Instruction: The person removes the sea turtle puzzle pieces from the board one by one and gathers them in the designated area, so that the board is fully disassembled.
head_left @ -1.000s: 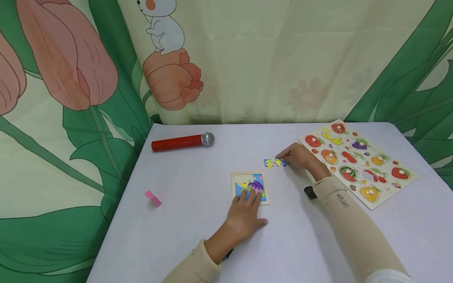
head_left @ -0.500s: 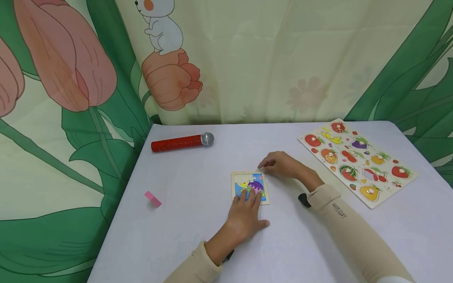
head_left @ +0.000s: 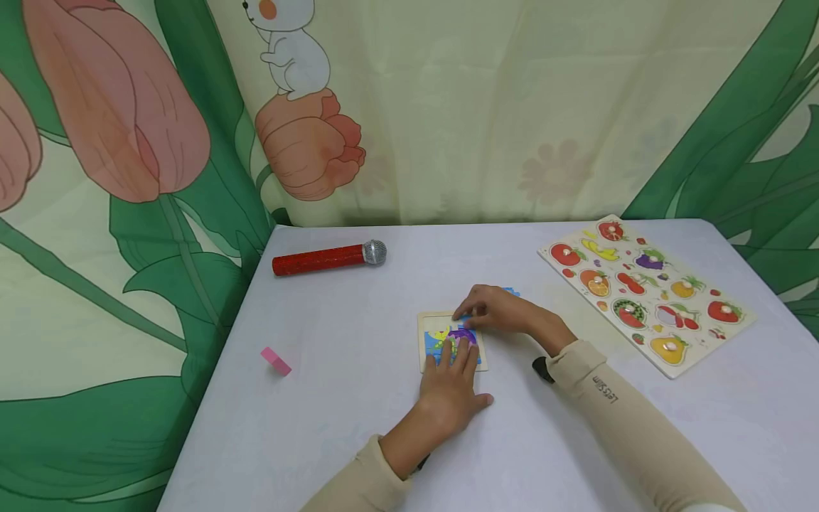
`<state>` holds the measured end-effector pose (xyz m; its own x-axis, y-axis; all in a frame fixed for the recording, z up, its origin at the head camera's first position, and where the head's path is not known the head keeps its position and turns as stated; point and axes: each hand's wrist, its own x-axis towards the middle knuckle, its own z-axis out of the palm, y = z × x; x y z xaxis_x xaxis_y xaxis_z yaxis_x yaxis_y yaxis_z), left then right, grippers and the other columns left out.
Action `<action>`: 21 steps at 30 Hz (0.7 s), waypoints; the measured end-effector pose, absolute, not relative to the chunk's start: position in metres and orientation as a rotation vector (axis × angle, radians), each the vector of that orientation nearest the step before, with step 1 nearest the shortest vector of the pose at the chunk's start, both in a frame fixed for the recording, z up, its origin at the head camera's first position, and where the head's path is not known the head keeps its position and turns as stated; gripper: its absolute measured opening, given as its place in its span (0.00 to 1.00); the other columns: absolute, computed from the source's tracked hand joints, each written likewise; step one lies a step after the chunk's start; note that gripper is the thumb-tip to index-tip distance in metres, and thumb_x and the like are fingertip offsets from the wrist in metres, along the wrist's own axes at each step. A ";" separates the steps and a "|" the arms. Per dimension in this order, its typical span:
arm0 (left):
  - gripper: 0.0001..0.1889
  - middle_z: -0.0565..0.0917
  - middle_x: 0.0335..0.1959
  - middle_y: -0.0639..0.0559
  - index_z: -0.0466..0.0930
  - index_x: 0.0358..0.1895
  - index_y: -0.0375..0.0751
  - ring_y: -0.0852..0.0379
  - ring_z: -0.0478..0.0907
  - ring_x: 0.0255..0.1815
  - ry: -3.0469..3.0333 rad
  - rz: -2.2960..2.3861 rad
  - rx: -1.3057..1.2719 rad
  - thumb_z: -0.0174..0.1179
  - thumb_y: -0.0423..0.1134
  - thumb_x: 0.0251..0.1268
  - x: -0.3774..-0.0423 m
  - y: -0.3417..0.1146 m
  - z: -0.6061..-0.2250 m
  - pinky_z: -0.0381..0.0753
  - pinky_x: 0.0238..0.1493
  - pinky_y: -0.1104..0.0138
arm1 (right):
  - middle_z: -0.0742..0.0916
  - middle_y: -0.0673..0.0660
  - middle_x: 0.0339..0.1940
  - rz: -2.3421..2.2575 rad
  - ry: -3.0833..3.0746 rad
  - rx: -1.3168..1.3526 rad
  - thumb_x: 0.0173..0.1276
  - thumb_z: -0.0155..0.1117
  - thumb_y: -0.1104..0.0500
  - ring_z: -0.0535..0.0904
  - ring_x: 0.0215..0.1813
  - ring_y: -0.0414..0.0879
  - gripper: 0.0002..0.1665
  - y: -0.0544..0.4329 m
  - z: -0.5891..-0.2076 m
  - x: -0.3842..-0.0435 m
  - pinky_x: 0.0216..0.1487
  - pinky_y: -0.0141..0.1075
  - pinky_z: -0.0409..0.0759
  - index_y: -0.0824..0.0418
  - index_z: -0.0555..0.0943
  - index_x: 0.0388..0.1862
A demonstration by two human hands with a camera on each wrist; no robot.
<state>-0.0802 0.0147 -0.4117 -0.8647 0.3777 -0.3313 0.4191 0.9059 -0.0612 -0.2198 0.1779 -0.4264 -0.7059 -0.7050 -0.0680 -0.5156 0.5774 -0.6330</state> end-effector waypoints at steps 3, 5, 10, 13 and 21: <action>0.44 0.54 0.83 0.53 0.53 0.83 0.48 0.50 0.51 0.82 2.757 -0.217 0.606 0.47 0.70 0.74 -0.080 0.016 -0.411 0.63 0.74 0.53 | 0.83 0.52 0.40 -0.859 2.476 -1.027 0.68 0.72 0.64 0.76 0.40 0.42 0.10 0.179 -0.424 -0.218 0.45 0.37 0.78 0.59 0.91 0.47; 0.44 0.54 0.84 0.53 0.53 0.83 0.48 0.50 0.51 0.83 2.757 -0.227 0.613 0.48 0.70 0.74 -0.080 0.016 -0.411 0.64 0.74 0.52 | 0.82 0.53 0.41 -0.850 2.472 -1.036 0.68 0.73 0.64 0.76 0.39 0.41 0.09 0.179 -0.424 -0.218 0.45 0.37 0.79 0.59 0.91 0.46; 0.45 0.53 0.84 0.53 0.53 0.83 0.48 0.50 0.51 0.83 2.755 -0.253 0.615 0.49 0.70 0.73 -0.080 0.017 -0.411 0.64 0.74 0.53 | 0.79 0.54 0.45 -0.844 2.478 -1.060 0.68 0.72 0.65 0.77 0.39 0.42 0.08 0.178 -0.423 -0.216 0.48 0.39 0.80 0.58 0.91 0.44; 0.45 0.53 0.84 0.53 0.52 0.83 0.49 0.50 0.51 0.83 2.756 -0.265 0.613 0.48 0.71 0.72 -0.080 0.017 -0.412 0.64 0.74 0.52 | 0.79 0.55 0.47 -0.847 2.493 -1.081 0.68 0.72 0.65 0.77 0.44 0.47 0.07 0.176 -0.422 -0.215 0.52 0.43 0.78 0.57 0.90 0.43; 0.44 0.54 0.84 0.54 0.52 0.83 0.49 0.51 0.50 0.83 2.742 -0.249 0.608 0.49 0.69 0.73 -0.080 0.015 -0.411 0.63 0.74 0.52 | 0.83 0.50 0.44 -0.823 2.502 -1.087 0.70 0.69 0.68 0.78 0.48 0.49 0.08 0.172 -0.418 -0.213 0.56 0.48 0.78 0.56 0.86 0.41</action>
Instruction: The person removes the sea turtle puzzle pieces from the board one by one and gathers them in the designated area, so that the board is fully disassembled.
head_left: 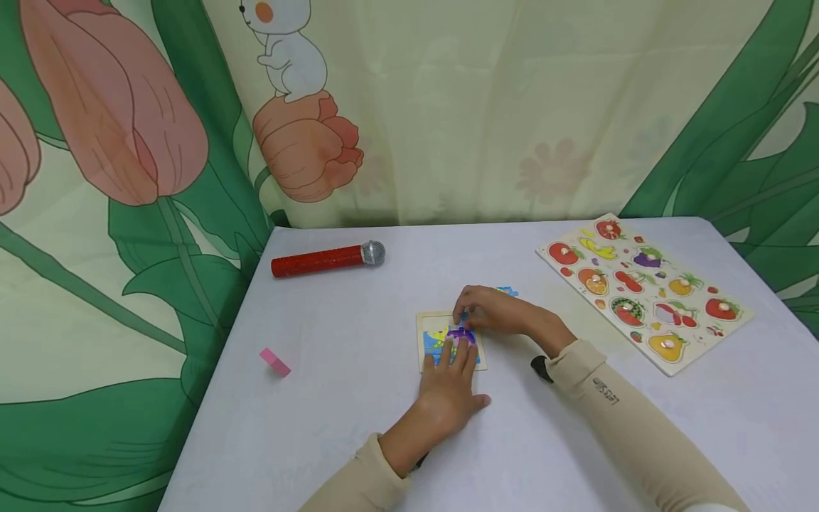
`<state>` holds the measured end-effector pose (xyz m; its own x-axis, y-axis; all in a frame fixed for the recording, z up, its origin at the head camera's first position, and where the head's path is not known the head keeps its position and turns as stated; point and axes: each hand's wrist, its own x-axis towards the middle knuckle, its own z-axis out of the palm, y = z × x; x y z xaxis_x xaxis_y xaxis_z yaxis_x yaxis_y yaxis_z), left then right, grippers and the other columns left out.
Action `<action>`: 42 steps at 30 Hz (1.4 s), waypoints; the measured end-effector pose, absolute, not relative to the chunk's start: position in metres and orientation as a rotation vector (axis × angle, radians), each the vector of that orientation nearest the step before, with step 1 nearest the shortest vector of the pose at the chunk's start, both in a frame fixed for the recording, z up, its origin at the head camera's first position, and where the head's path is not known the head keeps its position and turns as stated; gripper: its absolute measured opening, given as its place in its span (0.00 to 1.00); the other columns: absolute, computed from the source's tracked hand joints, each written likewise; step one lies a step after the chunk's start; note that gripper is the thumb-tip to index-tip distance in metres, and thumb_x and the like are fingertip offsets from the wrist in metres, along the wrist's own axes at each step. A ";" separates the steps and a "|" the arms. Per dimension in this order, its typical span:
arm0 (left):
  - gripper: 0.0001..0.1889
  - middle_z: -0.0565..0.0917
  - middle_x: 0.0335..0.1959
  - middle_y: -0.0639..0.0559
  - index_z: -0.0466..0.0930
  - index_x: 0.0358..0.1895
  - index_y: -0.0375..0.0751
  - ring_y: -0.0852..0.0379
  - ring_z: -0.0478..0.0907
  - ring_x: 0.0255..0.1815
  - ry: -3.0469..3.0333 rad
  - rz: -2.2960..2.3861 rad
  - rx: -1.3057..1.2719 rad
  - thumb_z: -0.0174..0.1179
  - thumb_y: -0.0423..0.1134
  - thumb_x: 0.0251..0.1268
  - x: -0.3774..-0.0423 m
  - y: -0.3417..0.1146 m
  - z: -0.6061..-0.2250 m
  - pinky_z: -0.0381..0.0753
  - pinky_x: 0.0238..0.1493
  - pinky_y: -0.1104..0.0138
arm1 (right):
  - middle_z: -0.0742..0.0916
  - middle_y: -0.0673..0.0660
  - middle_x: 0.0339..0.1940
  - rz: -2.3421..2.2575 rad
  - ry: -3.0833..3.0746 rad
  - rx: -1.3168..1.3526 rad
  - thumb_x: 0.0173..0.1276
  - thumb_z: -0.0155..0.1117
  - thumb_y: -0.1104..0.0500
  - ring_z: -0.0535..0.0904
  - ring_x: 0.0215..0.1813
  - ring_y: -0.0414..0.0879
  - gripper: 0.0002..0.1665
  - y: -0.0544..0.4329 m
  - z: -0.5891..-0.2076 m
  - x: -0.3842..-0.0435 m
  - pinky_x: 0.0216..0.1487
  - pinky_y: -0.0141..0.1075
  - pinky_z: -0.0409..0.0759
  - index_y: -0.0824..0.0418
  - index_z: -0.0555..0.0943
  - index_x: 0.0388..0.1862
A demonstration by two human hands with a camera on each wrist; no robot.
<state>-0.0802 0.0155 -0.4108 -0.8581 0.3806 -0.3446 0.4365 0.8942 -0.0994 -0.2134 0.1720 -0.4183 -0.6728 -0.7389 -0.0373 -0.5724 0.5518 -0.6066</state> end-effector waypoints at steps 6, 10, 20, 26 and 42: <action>0.44 0.54 0.83 0.54 0.53 0.83 0.48 0.50 0.51 0.83 2.743 -0.212 0.604 0.51 0.68 0.73 -0.080 0.014 -0.412 0.64 0.74 0.52 | 0.86 0.53 0.45 -0.998 2.519 -0.927 0.72 0.66 0.69 0.84 0.47 0.50 0.14 0.183 -0.413 -0.217 0.54 0.48 0.82 0.63 0.82 0.55; 0.44 0.54 0.84 0.53 0.53 0.83 0.48 0.50 0.51 0.83 2.738 -0.190 0.596 0.52 0.68 0.73 -0.081 0.015 -0.413 0.63 0.74 0.52 | 0.88 0.59 0.48 -1.050 2.602 -0.756 0.72 0.67 0.68 0.84 0.47 0.52 0.15 0.206 -0.403 -0.227 0.50 0.45 0.83 0.68 0.83 0.56; 0.44 0.52 0.84 0.53 0.52 0.84 0.48 0.50 0.49 0.83 2.729 -0.192 0.573 0.51 0.67 0.74 -0.082 0.013 -0.414 0.63 0.75 0.51 | 0.88 0.67 0.48 -0.847 2.682 -0.407 0.73 0.62 0.71 0.83 0.42 0.53 0.12 0.255 -0.384 -0.247 0.39 0.41 0.84 0.71 0.85 0.52; 0.43 0.52 0.84 0.53 0.52 0.84 0.49 0.50 0.49 0.83 2.731 -0.160 0.579 0.51 0.67 0.74 -0.081 0.015 -0.416 0.62 0.75 0.52 | 0.88 0.66 0.48 -0.812 2.673 -0.323 0.72 0.61 0.70 0.78 0.39 0.51 0.12 0.264 -0.396 -0.250 0.36 0.38 0.77 0.70 0.86 0.51; 0.41 0.55 0.83 0.55 0.55 0.83 0.49 0.50 0.50 0.83 2.707 0.040 0.617 0.50 0.66 0.76 -0.090 0.006 -0.416 0.61 0.75 0.50 | 0.85 0.63 0.43 -0.815 2.743 -0.295 0.73 0.61 0.70 0.76 0.45 0.56 0.11 0.265 -0.414 -0.247 0.46 0.47 0.76 0.67 0.87 0.49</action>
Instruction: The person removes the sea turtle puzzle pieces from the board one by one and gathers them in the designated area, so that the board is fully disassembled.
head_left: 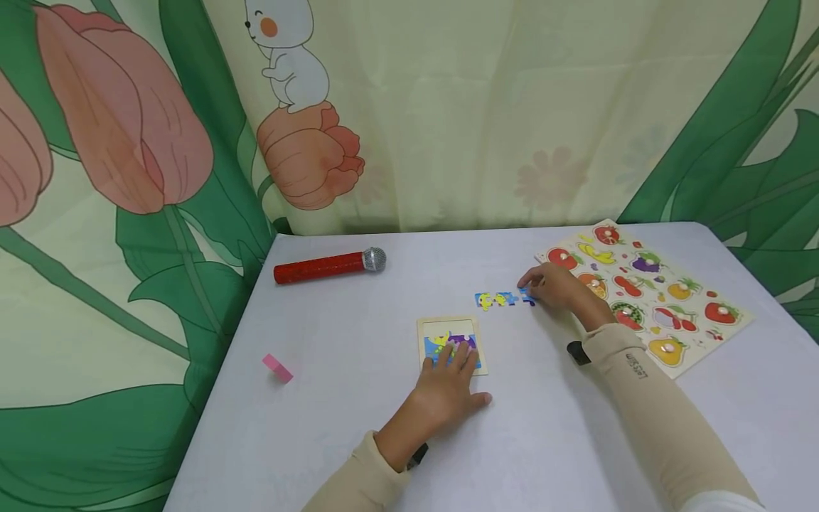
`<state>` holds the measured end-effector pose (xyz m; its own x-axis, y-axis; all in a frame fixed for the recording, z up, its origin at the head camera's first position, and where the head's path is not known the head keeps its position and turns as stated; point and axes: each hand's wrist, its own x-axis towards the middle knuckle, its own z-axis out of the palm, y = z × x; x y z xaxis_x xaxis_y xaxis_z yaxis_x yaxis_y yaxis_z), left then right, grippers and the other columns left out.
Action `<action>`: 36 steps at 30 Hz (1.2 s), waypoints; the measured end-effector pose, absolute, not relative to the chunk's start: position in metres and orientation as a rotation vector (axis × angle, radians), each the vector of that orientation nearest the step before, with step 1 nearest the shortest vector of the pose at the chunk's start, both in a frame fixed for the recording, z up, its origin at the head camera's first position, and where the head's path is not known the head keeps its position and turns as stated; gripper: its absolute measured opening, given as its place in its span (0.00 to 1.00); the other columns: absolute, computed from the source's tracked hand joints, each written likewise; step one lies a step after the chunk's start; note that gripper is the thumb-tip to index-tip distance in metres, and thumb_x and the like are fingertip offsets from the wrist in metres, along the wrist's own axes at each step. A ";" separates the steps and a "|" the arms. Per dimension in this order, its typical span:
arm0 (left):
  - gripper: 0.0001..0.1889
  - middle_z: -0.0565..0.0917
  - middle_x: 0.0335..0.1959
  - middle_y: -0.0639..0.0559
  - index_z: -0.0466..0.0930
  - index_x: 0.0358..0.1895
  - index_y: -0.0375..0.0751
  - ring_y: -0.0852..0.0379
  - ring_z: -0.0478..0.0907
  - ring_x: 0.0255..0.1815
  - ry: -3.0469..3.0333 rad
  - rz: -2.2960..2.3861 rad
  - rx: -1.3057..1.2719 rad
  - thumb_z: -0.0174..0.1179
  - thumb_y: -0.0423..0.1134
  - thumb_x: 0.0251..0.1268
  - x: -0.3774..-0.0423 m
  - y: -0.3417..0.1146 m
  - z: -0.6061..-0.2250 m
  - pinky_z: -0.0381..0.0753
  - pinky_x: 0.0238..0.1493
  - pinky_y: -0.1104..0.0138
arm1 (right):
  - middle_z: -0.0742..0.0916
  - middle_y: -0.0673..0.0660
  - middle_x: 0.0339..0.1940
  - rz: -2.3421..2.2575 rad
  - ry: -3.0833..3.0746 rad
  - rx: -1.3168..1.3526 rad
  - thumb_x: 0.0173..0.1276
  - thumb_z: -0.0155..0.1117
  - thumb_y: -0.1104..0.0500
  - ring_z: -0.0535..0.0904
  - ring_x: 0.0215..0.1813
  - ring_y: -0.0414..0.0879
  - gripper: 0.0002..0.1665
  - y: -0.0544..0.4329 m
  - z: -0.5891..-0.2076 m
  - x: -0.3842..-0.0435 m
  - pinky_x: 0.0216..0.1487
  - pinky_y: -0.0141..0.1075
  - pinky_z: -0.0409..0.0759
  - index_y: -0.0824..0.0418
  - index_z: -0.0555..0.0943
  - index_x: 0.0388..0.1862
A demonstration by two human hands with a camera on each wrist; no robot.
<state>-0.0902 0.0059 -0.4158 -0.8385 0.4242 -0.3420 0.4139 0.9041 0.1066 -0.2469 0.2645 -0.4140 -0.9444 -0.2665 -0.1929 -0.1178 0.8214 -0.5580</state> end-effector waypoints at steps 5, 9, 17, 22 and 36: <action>0.40 0.56 0.83 0.53 0.57 0.82 0.47 0.49 0.51 0.82 2.661 0.146 0.615 0.51 0.65 0.76 -0.092 0.000 -0.408 0.60 0.76 0.49 | 0.83 0.63 0.42 -0.798 2.738 -0.303 0.73 0.61 0.70 0.75 0.43 0.56 0.12 0.262 -0.416 -0.247 0.46 0.47 0.76 0.68 0.85 0.52; 0.40 0.54 0.83 0.53 0.56 0.82 0.48 0.49 0.49 0.83 2.608 0.206 0.617 0.50 0.66 0.76 -0.094 -0.005 -0.402 0.58 0.77 0.49 | 0.84 0.65 0.42 -0.761 2.767 -0.363 0.72 0.61 0.71 0.76 0.42 0.56 0.11 0.253 -0.411 -0.246 0.44 0.47 0.76 0.69 0.85 0.50; 0.41 0.50 0.84 0.50 0.52 0.84 0.49 0.47 0.48 0.83 2.562 0.370 0.625 0.49 0.65 0.77 -0.107 -0.026 -0.403 0.55 0.77 0.48 | 0.83 0.61 0.38 -0.728 2.807 -0.583 0.71 0.63 0.71 0.76 0.42 0.55 0.10 0.213 -0.404 -0.243 0.44 0.46 0.77 0.67 0.87 0.48; 0.43 0.52 0.84 0.46 0.52 0.83 0.43 0.45 0.48 0.83 2.611 0.387 0.539 0.55 0.61 0.76 -0.120 -0.048 -0.408 0.55 0.77 0.47 | 0.82 0.58 0.35 -0.777 2.758 -0.711 0.70 0.64 0.73 0.76 0.40 0.52 0.10 0.189 -0.405 -0.233 0.42 0.44 0.78 0.66 0.88 0.46; 0.43 0.57 0.82 0.48 0.58 0.81 0.46 0.48 0.56 0.81 2.644 0.088 0.702 0.58 0.64 0.71 -0.072 -0.036 -0.398 0.66 0.73 0.56 | 0.84 0.54 0.35 -0.757 2.700 -0.791 0.70 0.65 0.72 0.79 0.39 0.49 0.10 0.149 -0.410 -0.214 0.47 0.44 0.81 0.63 0.88 0.44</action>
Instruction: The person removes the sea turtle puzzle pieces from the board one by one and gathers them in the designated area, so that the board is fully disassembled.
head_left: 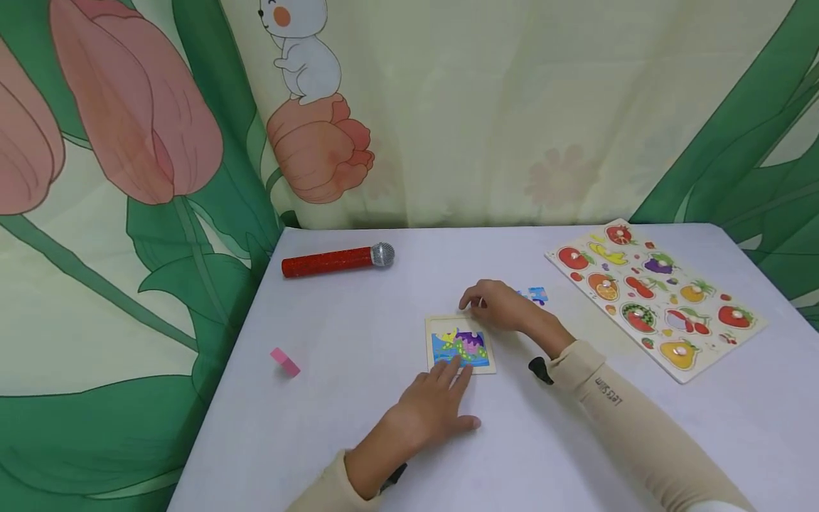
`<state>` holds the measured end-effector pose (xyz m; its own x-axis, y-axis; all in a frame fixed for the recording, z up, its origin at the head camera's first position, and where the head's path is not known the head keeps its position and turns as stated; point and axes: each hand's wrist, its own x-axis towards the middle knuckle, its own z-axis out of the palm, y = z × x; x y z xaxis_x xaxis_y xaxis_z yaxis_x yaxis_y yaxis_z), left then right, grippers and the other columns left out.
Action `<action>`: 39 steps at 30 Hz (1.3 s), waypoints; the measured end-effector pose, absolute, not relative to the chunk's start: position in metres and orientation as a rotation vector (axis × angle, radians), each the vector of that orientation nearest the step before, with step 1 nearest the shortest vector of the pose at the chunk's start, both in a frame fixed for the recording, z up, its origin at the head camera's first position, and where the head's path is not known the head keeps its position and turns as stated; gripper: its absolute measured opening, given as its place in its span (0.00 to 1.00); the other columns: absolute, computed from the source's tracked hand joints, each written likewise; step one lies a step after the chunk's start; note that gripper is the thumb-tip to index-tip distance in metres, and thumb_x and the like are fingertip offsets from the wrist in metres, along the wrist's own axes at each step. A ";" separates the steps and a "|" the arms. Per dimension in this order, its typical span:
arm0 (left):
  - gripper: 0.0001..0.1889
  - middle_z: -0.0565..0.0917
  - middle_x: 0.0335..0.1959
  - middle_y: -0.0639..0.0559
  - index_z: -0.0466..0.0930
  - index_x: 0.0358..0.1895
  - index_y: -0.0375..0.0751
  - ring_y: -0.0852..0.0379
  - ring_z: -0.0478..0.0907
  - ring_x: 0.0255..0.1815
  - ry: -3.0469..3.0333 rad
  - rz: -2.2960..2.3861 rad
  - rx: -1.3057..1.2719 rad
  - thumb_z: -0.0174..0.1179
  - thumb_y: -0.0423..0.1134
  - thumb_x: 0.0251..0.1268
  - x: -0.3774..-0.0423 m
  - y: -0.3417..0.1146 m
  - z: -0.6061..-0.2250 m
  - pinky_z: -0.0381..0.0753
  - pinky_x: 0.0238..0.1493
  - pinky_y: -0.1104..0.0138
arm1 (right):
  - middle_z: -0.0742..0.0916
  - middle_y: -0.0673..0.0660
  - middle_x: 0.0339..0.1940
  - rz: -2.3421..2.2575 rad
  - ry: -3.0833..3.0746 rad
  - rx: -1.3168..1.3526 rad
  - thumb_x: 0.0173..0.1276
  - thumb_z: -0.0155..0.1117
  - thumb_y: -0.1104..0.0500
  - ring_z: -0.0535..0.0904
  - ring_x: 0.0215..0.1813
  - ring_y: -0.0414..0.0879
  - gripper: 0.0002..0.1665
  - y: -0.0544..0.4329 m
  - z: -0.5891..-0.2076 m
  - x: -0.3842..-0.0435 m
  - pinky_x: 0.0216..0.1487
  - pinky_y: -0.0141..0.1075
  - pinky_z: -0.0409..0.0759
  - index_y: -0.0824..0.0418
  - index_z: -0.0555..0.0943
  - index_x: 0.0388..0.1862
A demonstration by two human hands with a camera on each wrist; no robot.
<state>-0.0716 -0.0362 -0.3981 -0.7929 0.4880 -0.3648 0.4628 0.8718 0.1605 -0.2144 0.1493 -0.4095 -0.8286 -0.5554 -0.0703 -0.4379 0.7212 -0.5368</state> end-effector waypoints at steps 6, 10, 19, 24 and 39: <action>0.45 0.60 0.81 0.50 0.59 0.81 0.49 0.48 0.59 0.80 2.706 -0.095 0.685 0.56 0.70 0.69 -0.065 -0.018 -0.411 0.65 0.74 0.57 | 0.84 0.54 0.39 -0.762 2.643 -0.779 0.72 0.65 0.69 0.78 0.41 0.49 0.10 0.144 -0.409 -0.210 0.49 0.44 0.82 0.60 0.89 0.47; 0.45 0.61 0.80 0.51 0.58 0.81 0.50 0.48 0.60 0.79 2.757 -0.153 0.705 0.53 0.72 0.68 -0.063 -0.011 -0.420 0.63 0.74 0.59 | 0.84 0.52 0.40 -0.757 2.619 -0.789 0.72 0.67 0.68 0.79 0.42 0.48 0.10 0.139 -0.411 -0.206 0.51 0.42 0.83 0.58 0.90 0.47; 0.45 0.65 0.78 0.51 0.60 0.80 0.50 0.51 0.64 0.76 2.818 -0.341 0.757 0.50 0.74 0.68 -0.058 -0.006 -0.420 0.66 0.71 0.62 | 0.85 0.50 0.38 -0.786 2.530 -0.947 0.72 0.67 0.67 0.79 0.40 0.43 0.10 0.125 -0.414 -0.197 0.47 0.36 0.80 0.61 0.89 0.49; 0.45 0.65 0.77 0.52 0.60 0.81 0.49 0.51 0.63 0.76 2.817 -0.372 0.768 0.49 0.74 0.68 -0.058 -0.005 -0.420 0.64 0.73 0.63 | 0.85 0.50 0.41 -0.810 2.486 -0.950 0.73 0.66 0.66 0.80 0.41 0.40 0.11 0.120 -0.417 -0.195 0.46 0.34 0.80 0.62 0.89 0.51; 0.46 0.66 0.73 0.50 0.64 0.78 0.47 0.44 0.63 0.75 2.872 -0.310 0.779 0.54 0.74 0.66 -0.060 -0.001 -0.423 0.69 0.70 0.62 | 0.83 0.47 0.42 -0.764 2.472 -0.929 0.68 0.73 0.64 0.76 0.40 0.41 0.14 0.117 -0.418 -0.190 0.46 0.33 0.79 0.60 0.87 0.52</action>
